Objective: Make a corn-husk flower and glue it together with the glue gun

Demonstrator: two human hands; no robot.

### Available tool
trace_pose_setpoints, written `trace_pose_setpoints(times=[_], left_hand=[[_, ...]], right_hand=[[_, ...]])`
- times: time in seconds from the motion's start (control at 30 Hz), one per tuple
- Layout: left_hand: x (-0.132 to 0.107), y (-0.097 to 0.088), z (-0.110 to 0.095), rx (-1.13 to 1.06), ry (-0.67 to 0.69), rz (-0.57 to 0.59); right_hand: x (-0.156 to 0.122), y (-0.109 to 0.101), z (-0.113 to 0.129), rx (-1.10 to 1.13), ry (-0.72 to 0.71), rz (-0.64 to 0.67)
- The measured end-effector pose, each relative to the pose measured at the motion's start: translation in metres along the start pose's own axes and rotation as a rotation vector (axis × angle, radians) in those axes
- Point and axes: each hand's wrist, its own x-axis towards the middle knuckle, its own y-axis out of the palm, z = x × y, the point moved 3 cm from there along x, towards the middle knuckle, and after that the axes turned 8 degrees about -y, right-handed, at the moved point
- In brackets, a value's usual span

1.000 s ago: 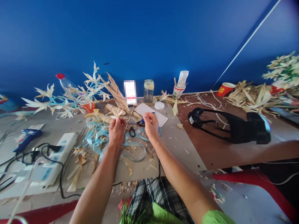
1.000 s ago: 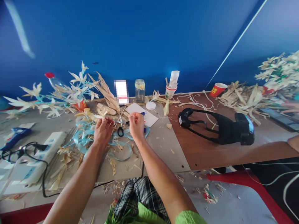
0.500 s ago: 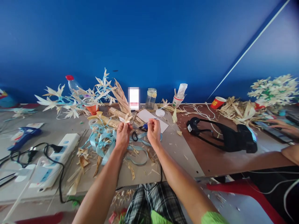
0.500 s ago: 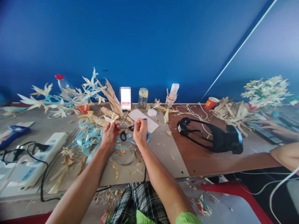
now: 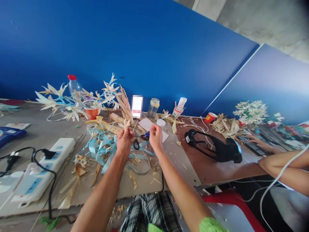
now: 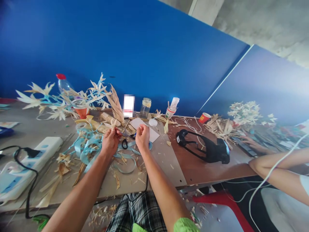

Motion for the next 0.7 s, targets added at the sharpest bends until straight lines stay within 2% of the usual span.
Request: trace_pose_setpoints(times=[0.1, 0.33, 0.47, 0.57, 0.7], left_hand=[[-0.001, 0.002, 0.001, 0.009, -0.008, 0.001], [-0.001, 0.0, 0.001, -0.002, -0.004, -0.024], [-0.002, -0.001, -0.001, 0.005, -0.006, -0.026], [-0.003, 0.001, -0.002, 0.019, -0.018, -0.026], [-0.005, 0.004, -0.002, 0.022, -0.061, -0.018]], right_hand=[[0.013, 0.004, 0.004, -0.124, -0.008, 0.087], [0.032, 0.039, -0.006, -0.606, 0.02, 0.519], [0.031, 0.058, -0.013, -0.711, -0.031, 0.634], [0.036, 0.059, -0.016, -0.654, 0.016, 0.577], [0.05, 0.039, -0.015, -0.279, 0.214, 0.363]])
